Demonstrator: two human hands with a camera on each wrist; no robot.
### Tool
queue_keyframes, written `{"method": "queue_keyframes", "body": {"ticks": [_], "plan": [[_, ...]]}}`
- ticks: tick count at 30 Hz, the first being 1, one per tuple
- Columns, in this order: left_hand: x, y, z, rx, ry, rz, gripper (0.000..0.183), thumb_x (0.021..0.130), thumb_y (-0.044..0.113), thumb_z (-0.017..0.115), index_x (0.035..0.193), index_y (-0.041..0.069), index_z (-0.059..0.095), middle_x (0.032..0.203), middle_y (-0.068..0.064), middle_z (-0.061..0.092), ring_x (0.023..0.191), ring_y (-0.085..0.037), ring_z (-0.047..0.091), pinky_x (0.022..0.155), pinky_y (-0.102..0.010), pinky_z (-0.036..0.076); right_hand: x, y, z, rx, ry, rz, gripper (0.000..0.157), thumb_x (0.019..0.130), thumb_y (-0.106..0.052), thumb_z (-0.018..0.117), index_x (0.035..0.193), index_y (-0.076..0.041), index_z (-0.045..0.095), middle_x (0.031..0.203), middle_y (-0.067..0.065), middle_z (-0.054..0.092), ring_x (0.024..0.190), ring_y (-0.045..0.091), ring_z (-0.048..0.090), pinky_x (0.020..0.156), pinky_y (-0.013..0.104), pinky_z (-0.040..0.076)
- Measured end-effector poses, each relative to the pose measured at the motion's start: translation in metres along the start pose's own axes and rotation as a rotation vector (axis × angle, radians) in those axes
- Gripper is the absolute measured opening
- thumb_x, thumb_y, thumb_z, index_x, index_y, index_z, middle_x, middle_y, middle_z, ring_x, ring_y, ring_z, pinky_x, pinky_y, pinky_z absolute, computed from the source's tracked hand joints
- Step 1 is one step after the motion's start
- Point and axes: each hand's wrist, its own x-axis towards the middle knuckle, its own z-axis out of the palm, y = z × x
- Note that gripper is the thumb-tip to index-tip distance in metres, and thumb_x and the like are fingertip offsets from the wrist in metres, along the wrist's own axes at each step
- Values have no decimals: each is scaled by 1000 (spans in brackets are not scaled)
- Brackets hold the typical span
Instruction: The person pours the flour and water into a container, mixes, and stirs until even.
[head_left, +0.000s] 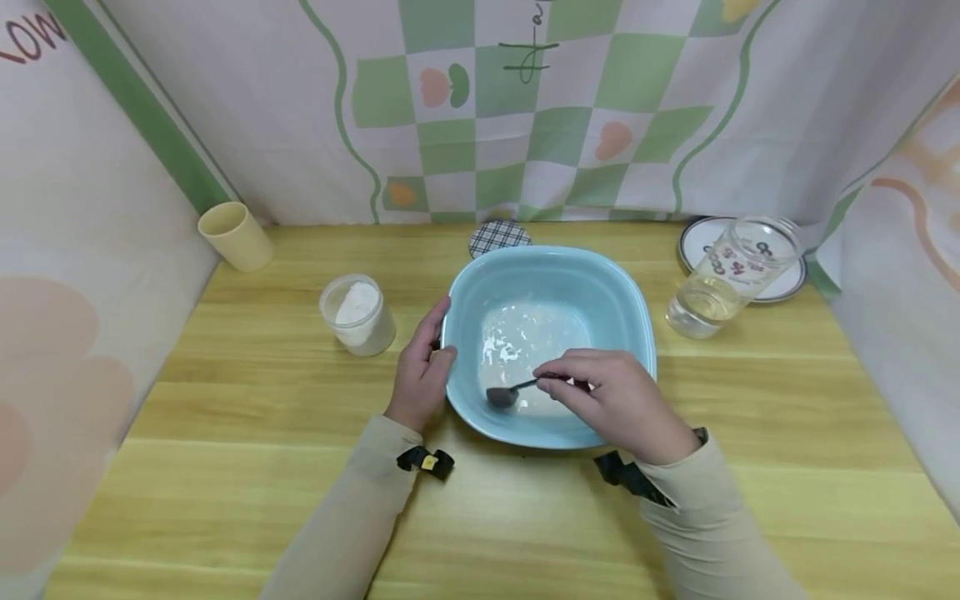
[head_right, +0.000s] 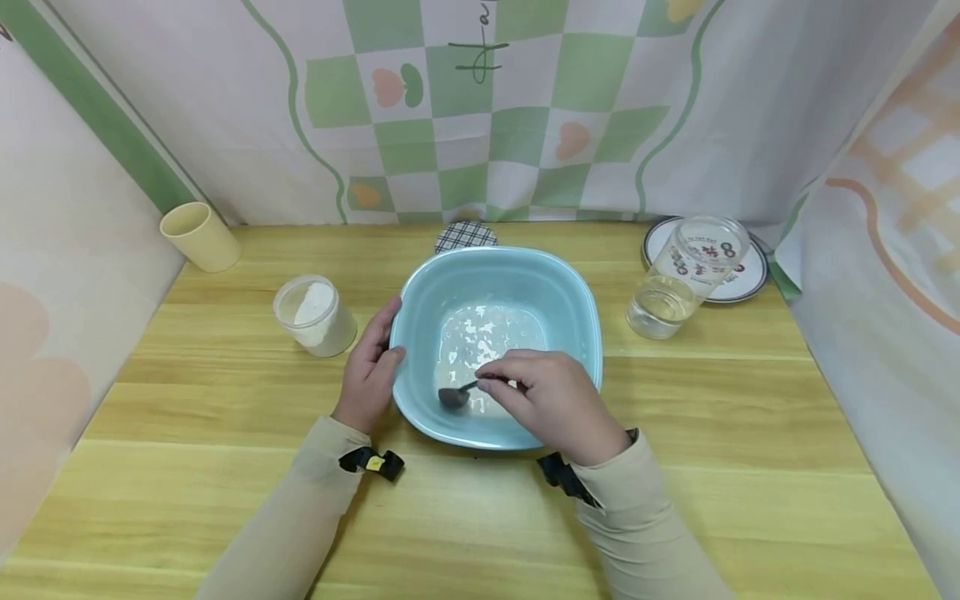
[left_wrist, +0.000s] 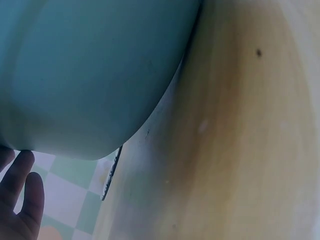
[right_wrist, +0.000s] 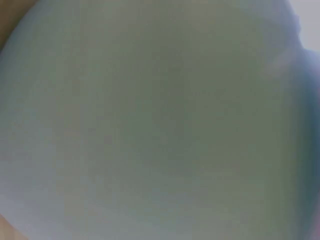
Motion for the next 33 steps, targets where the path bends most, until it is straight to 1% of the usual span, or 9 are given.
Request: {"method": "queue_keyframes", "body": {"ticks": [5,7,10,13,21,25,27,29,33], "plan": [[0,-2,0,-15,-4,14,62,94,-3,47,155,10,39,140,-16,58,112,-31,59,94,-44,56,-1,3,-2,0,-82,66,11,93,-10,70,100,-14,79,85,-14,68,71,1,56,60,23,49],[0,-3,0,-14,-3,15,62,95,-2,47,155,12,39,140,-15,58,113,-29,59,94,-42,56,0,6,0,-50,-38,45,13,93,-10,71,102,-14,79,87,-14,70,73,0,58,63,22,50],[0,-2,-1,-4,-1,17,62,95,-2,46,155,15,40,140,-11,59,112,-27,60,94,-39,56,1,7,2,-91,86,-7,17,89,-6,74,104,-12,79,87,-12,70,71,1,57,61,18,47],[0,-2,-1,5,-3,30,62,95,-1,45,154,17,41,140,-9,59,111,-25,60,94,-39,56,1,7,0,-65,145,-25,18,86,-3,76,103,-11,79,85,-12,70,67,2,54,58,15,42],[0,-1,1,14,-8,26,62,96,0,46,155,16,40,143,-8,57,114,-25,59,97,-40,54,-3,9,-10,-18,-52,104,11,94,-10,69,97,-15,78,86,-12,70,73,2,58,62,23,51],[0,0,2,1,-4,0,62,94,-4,45,155,10,39,142,-15,57,114,-30,59,96,-42,55,-2,9,-10,-72,69,100,13,92,-7,71,102,-12,79,85,-9,70,68,3,55,58,20,47],[0,1,2,-2,-1,-7,62,94,-5,44,155,7,38,142,-18,56,114,-33,59,96,-44,55,-1,9,-11,-60,159,80,15,89,-4,73,102,-10,79,83,-9,69,65,5,53,54,18,42],[0,1,2,-7,-2,-5,62,94,-6,44,155,5,37,143,-20,55,114,-35,58,95,-45,55,-2,9,-13,-11,190,75,17,88,-1,74,101,-10,79,82,-10,68,65,6,52,53,17,40],[-1,0,1,0,-4,3,62,94,-3,45,155,9,38,144,-15,55,114,-31,59,95,-42,56,-3,7,-17,21,76,103,13,91,-6,72,99,-14,78,83,-13,67,68,6,54,55,18,43]]}}
